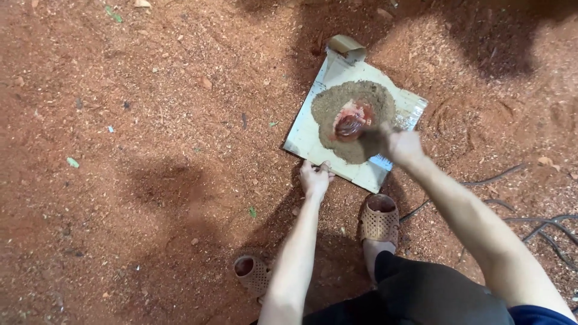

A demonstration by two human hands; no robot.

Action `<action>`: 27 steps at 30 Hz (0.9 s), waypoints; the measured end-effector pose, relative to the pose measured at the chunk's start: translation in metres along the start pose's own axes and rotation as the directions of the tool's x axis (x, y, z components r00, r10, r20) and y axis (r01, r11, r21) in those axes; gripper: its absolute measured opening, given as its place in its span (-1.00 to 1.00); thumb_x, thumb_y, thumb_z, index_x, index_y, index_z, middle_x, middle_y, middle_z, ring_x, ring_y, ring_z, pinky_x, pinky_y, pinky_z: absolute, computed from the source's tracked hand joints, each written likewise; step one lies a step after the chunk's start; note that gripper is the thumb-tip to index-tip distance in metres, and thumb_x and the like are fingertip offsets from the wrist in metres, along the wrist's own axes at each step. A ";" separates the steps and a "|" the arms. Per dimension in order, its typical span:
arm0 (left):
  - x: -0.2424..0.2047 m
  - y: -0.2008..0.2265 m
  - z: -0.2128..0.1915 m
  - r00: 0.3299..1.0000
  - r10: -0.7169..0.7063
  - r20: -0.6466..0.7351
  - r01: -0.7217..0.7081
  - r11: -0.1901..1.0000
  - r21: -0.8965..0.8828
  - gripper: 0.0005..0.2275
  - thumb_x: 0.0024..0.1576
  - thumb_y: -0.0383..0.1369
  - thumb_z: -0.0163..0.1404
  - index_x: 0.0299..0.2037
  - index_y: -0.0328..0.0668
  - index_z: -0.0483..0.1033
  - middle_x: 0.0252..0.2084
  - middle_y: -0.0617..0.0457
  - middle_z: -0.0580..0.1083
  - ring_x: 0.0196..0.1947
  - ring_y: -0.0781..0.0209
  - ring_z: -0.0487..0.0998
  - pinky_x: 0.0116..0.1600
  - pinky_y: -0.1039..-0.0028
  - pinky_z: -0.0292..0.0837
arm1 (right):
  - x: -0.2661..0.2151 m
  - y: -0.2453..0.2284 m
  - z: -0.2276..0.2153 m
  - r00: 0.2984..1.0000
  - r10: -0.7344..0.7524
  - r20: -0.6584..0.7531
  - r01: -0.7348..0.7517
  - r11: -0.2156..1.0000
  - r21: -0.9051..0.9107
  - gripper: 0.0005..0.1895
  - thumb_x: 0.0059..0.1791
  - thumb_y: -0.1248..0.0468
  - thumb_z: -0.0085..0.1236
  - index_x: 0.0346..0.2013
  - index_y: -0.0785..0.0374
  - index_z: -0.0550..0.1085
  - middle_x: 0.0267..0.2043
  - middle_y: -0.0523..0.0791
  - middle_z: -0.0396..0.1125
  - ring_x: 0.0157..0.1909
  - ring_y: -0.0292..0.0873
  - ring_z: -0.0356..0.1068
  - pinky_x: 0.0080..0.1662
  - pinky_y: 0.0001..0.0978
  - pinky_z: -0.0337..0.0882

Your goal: Mixing wood filler or resin with sawdust on a piece of cardboard using a small stick

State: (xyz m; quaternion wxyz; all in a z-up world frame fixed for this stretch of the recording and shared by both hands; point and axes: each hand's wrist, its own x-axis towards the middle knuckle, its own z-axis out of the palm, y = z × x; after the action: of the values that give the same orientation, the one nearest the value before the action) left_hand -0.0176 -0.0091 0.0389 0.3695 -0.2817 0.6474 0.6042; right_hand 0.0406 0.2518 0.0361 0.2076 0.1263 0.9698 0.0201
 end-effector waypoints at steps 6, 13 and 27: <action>0.006 -0.014 -0.003 1.000 0.005 0.021 -0.003 0.997 -0.082 -0.68 0.15 -0.51 0.08 0.10 -0.42 0.37 -0.36 -0.38 0.53 -0.49 -0.05 0.65 -0.42 0.29 0.70 | 0.020 0.004 0.020 0.942 -0.132 -0.309 0.140 0.990 0.004 -0.75 -0.12 0.03 0.10 -0.26 -0.03 0.31 -0.59 -0.13 0.34 -0.52 -0.01 0.50 -0.39 -0.23 0.49; 0.011 -0.028 -0.053 0.997 0.075 -0.012 -0.076 0.988 -0.134 -0.63 0.21 -0.50 0.05 0.21 -0.43 0.32 -0.33 -0.41 0.52 -0.46 -0.03 0.64 -0.36 0.31 0.70 | 0.008 -0.090 -0.078 0.937 -0.303 -0.176 0.309 0.951 0.005 -0.78 -0.04 0.02 0.02 -0.15 -0.07 0.35 -0.73 -0.06 0.33 -0.50 -0.02 0.53 -0.30 -0.23 0.53; 0.051 -0.033 -0.173 0.995 0.002 0.101 -0.007 0.999 0.053 -0.76 0.17 -0.52 0.04 -0.02 -0.51 0.34 -0.42 -0.41 0.55 -0.55 -0.07 0.65 -0.46 0.28 0.71 | 0.029 -0.139 0.023 0.975 -0.175 -0.138 0.175 0.985 -0.010 -0.70 -0.08 -0.07 -0.02 -0.11 -0.15 0.28 -0.61 -0.23 0.37 -0.50 -0.05 0.53 -0.26 -0.20 0.54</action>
State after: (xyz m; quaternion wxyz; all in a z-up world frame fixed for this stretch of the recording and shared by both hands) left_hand -0.0439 -0.1796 -0.0228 0.4079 -0.2394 0.6443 0.6010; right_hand -0.0080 0.1246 -0.0091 0.1405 0.0390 0.9893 0.0095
